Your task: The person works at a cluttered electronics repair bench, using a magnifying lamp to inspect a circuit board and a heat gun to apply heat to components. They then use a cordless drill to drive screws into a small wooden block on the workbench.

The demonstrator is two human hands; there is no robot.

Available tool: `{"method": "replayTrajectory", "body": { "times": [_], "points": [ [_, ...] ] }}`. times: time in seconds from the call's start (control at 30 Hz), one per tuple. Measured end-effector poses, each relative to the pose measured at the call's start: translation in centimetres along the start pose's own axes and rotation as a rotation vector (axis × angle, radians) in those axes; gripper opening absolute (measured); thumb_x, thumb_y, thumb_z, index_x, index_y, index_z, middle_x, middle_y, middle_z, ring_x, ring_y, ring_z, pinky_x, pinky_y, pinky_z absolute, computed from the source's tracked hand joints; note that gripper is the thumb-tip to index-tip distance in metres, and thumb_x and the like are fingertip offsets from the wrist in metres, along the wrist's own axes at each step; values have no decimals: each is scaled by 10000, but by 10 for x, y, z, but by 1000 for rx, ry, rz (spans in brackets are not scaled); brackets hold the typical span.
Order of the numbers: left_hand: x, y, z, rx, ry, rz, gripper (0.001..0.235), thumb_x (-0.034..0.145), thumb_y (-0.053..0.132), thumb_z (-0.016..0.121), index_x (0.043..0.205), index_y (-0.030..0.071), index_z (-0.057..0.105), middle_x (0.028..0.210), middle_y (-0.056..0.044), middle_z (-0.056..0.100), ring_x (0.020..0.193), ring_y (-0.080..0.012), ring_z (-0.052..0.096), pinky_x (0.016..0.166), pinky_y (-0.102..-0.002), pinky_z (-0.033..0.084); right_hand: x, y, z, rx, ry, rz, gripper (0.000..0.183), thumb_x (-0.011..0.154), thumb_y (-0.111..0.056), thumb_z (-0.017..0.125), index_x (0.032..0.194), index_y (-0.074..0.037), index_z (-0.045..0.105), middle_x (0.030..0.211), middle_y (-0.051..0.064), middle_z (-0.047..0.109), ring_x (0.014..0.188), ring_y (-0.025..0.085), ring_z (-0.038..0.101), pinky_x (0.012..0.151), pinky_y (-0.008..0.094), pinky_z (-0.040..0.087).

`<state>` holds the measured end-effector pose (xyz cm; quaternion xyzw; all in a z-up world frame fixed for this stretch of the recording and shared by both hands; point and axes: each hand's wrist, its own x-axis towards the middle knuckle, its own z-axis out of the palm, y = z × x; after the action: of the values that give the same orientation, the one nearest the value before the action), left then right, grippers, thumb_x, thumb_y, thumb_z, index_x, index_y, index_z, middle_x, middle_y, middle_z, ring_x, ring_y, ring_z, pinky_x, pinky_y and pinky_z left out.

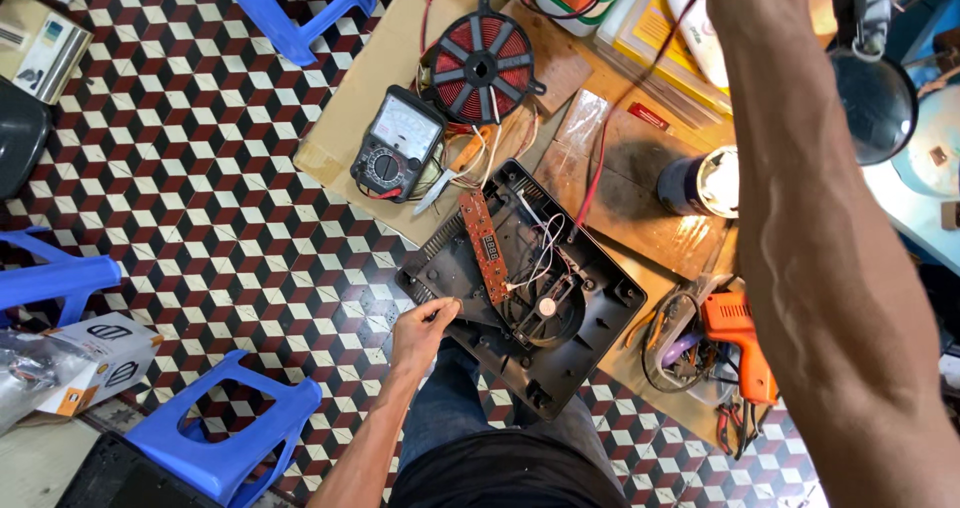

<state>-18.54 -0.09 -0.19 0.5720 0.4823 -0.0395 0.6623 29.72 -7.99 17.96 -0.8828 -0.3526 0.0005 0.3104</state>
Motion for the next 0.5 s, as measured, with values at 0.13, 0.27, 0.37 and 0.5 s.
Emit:
{"method": "replayTrajectory", "body": {
  "times": [0.13, 0.27, 0.37, 0.5],
  "points": [
    [-2, 1, -5, -113, -19, 4, 317, 876, 261, 776, 1095, 34, 809, 990, -50, 819, 878, -86, 736, 787, -230, 563, -11, -4, 16, -63, -24, 34, 139, 1129, -124, 651, 1159, 11, 648, 1042, 191, 650, 954, 324, 609, 848, 431, 488],
    [-1, 8, -16, -171, -98, -53, 319, 883, 251, 766, 1113, 34, 802, 1009, -45, 806, 889, -96, 724, 789, -237, 573, 1, -26, 14, -178, 79, 2, 183, 1114, -110, 663, 1245, 12, 629, 1137, 227, 649, 1052, 385, 618, 929, 465, 501],
    [0, 18, -18, -166, -152, -25, 317, 880, 252, 761, 1103, 31, 803, 1007, -32, 811, 888, -89, 721, 788, -232, 575, -36, -48, 25, -235, 409, -245, 242, 1102, -99, 671, 1309, 13, 614, 1208, 254, 648, 1125, 430, 624, 989, 490, 511],
    [-1, 22, -21, -154, -180, -12, 298, 885, 246, 759, 1082, 29, 812, 977, -25, 808, 862, -74, 705, 770, -223, 563, -95, -56, 110, -186, -287, 171, 225, 992, -227, 588, 1086, -147, 776, 1113, 135, 782, 862, 322, 755, 973, 474, 529]
  ]
}}
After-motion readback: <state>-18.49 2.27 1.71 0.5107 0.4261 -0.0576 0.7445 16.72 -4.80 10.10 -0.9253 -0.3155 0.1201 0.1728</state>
